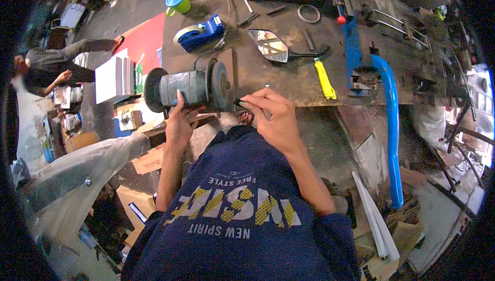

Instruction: The person bends a metal strip using a manual bending machine, smooths a small black component against a bench grinder, and attaches pieces to a large white signage panel using pliers and a hand tool.

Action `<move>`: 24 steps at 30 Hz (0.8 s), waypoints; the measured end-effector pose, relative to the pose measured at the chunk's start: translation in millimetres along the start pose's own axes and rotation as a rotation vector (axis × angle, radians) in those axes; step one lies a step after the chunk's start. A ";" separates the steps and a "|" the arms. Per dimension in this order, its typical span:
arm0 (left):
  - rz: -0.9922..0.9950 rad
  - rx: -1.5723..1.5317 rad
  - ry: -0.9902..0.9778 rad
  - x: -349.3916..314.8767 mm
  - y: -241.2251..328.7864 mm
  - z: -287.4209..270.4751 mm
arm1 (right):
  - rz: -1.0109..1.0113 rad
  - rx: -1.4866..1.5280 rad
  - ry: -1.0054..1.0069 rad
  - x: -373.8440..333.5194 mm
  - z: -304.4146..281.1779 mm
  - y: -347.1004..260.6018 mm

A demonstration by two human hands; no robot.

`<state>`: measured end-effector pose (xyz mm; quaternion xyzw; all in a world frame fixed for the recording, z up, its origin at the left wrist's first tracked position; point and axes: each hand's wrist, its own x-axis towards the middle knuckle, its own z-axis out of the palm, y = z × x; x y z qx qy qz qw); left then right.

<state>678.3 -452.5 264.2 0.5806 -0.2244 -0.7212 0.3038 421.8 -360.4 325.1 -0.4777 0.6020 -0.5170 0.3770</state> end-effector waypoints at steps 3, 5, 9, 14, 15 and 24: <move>0.052 -0.049 -0.042 3.6 -2.7 0.2 | -0.170 -0.220 -0.012 -0.9 12.1 20.8; 0.058 -0.055 -0.011 1.0 -1.1 3.6 | -0.267 -0.342 -0.029 -2.0 18.1 31.3; 0.031 -0.042 0.013 -2.4 2.7 5.0 | -0.291 -0.397 -0.057 -2.2 28.2 42.7; -0.007 -0.023 -0.006 -1.1 3.3 -0.6 | -0.311 -0.396 -0.059 -1.4 35.8 49.1; -0.011 -0.043 0.009 0.6 1.0 0.0 | -0.303 -0.410 -0.062 -1.9 35.6 50.1; 0.018 0.011 -0.034 -1.0 0.9 2.8 | -0.308 -0.432 -0.060 -0.4 39.1 55.4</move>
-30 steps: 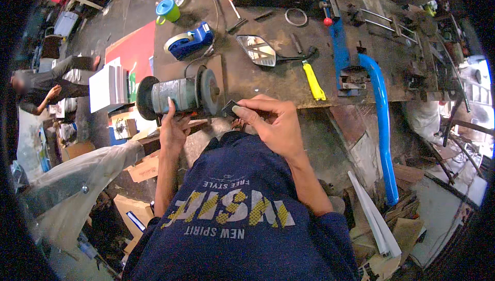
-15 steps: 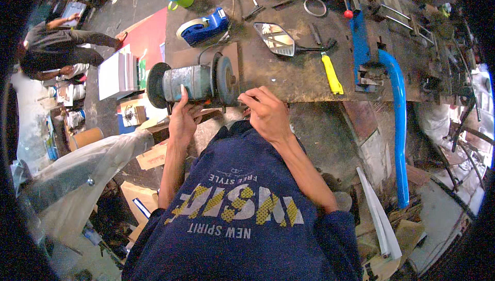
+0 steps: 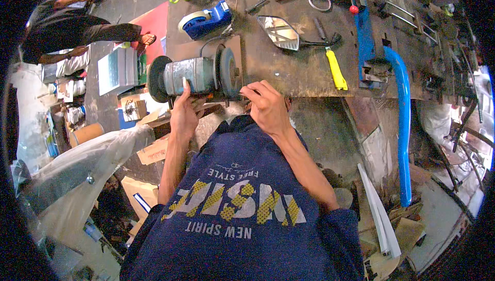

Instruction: The person bends a metal strip using a manual bending machine, smooths a small black component against a bench grinder, and attaches pieces to a large white signage panel using pliers and a hand tool.

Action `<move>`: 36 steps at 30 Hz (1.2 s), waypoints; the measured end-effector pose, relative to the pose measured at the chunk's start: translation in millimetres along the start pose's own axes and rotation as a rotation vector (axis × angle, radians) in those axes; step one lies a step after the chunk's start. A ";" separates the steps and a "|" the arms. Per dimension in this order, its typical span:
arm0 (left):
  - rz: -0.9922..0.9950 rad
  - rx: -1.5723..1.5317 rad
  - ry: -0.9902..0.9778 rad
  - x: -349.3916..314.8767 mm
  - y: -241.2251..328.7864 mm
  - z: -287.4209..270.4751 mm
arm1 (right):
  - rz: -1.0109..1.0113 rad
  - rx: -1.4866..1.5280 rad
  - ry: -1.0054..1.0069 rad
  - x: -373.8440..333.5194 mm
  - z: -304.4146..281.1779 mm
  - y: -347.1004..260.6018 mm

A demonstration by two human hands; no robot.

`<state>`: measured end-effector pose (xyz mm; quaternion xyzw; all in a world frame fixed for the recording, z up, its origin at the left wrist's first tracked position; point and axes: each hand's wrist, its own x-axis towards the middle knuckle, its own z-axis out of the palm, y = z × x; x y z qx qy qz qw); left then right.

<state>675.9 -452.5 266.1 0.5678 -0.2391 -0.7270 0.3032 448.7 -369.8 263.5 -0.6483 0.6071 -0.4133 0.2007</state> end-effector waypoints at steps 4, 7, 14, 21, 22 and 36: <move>0.000 0.005 0.004 -3.2 2.0 3.3 | -0.018 -0.015 0.020 0.3 2.4 0.6; -0.044 0.018 0.009 4.8 -2.1 -4.7 | -0.032 -0.034 0.014 1.2 4.9 2.1; -0.047 0.051 -0.016 2.4 0.2 -0.8 | -0.048 -0.092 -0.020 4.5 7.0 -2.2; -0.049 0.094 -0.050 7.3 -2.5 -5.9 | -0.057 -0.066 -0.001 5.5 8.7 -3.3; -0.039 0.105 -0.048 6.6 -2.8 -6.2 | -0.049 -0.052 0.000 5.2 8.9 -4.2; -0.031 0.050 -0.008 5.4 1.4 -14.6 | 0.188 -0.187 0.114 -6.5 -14.2 -39.0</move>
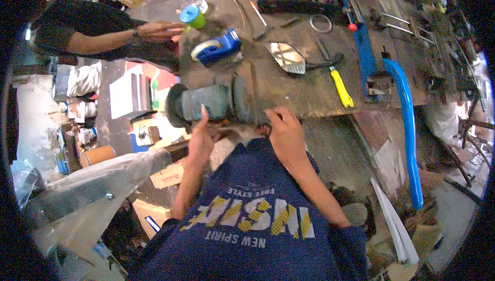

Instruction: The person bends a metal strip using a manual bending machine, smooths a small black component against a bench grinder, and attaches pieces to a large white signage panel using pliers and a hand tool.

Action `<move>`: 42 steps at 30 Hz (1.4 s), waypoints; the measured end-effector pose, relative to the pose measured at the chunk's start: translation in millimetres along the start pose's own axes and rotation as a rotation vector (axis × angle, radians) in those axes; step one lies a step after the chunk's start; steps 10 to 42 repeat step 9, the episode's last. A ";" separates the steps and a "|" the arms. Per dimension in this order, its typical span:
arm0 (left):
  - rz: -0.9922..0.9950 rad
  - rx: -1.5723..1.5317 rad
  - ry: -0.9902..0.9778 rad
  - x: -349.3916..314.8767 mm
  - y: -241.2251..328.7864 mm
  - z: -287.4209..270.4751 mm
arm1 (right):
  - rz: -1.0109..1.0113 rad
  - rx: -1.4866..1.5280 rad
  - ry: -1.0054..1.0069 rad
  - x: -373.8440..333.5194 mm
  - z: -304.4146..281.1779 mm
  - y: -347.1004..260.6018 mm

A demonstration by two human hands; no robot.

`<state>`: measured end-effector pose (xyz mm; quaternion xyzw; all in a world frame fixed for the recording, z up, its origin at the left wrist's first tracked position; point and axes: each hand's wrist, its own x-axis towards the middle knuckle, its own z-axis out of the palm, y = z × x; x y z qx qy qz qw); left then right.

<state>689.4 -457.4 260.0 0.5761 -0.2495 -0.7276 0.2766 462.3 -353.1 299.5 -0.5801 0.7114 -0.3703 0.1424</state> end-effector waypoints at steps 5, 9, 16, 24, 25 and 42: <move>0.029 -0.034 0.022 7.5 -8.7 1.5 | 0.037 -0.144 -0.085 -4.7 7.4 -2.7; -0.027 0.041 -0.096 -7.8 11.6 5.7 | -0.095 -0.111 -0.100 -6.1 24.6 -1.8; -0.027 0.041 -0.096 -7.8 11.6 5.7 | -0.095 -0.111 -0.100 -6.1 24.6 -1.8; -0.027 0.041 -0.096 -7.8 11.6 5.7 | -0.095 -0.111 -0.100 -6.1 24.6 -1.8; -0.027 0.041 -0.096 -7.8 11.6 5.7 | -0.095 -0.111 -0.100 -6.1 24.6 -1.8; -0.027 0.041 -0.096 -7.8 11.6 5.7 | -0.095 -0.111 -0.100 -6.1 24.6 -1.8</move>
